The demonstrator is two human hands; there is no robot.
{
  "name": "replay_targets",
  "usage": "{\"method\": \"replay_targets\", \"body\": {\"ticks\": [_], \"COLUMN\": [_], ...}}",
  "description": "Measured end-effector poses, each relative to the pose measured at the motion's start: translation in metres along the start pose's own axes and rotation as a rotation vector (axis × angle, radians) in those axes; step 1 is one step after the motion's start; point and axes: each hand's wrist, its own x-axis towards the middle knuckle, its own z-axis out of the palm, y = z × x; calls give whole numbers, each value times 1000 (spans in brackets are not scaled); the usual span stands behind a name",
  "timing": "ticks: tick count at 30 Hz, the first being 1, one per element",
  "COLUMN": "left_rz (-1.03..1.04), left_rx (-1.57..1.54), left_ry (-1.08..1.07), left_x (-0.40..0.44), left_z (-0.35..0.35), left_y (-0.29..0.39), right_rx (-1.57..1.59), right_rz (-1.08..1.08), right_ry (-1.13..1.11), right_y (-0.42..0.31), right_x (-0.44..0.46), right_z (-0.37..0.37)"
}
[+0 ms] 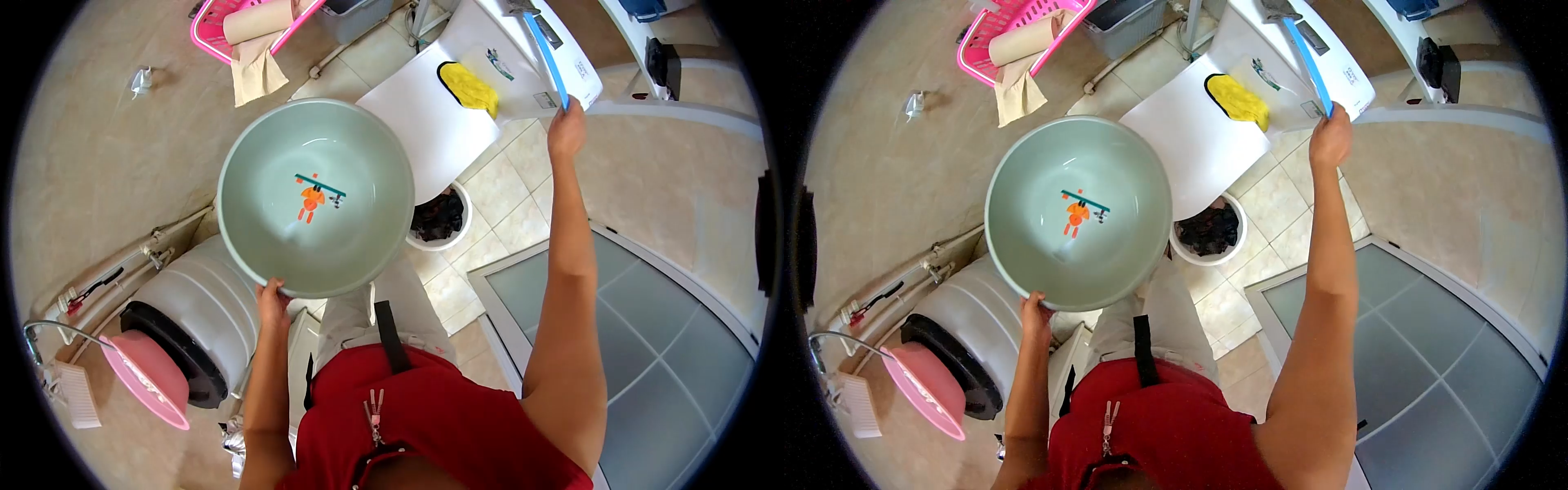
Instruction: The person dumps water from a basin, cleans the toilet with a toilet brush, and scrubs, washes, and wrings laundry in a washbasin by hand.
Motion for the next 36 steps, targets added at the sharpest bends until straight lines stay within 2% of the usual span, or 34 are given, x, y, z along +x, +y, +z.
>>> {"method": "replay_targets", "body": {"ticks": [5,9,13,17,20,23,24,25,28,32,36], "left_rz": [24,69,7,-161,-162,-197,-201,-203,-220,-155,-81], "left_rx": [55,105,81,148,46,74,81,87,73,77,-13], "left_ry": [-61,-123,-251,-402,-417,-455,-468,-536,-553,-315,-46], "left_x": [36,52,70,83,86,97,98,94,95,102,129], "left_z": [46,87,126,161,186,200,202,201,187,126,11], "left_y": [-11,-11,-17,-19,-27,-41,-43,-39,-36,-34,-4], "right_rx": [-66,-146,-247,-361,-366,-351,-305,-255,-83,53,157], "right_rz": [-24,39,72,67,55,-151,-203,-257,-382,-414,-422], "right_ry": [-34,-101,-153,-118,-113,78,66,54,-80,-334,-643], "right_y": [32,37,36,36,34,1,-10,-21,-36,-48,-43], "right_x": [33,40,46,50,51,32,21,9,-38,-132,-214], "right_z": [24,30,25,32,38,12,8,4,1,-5,-17]}}
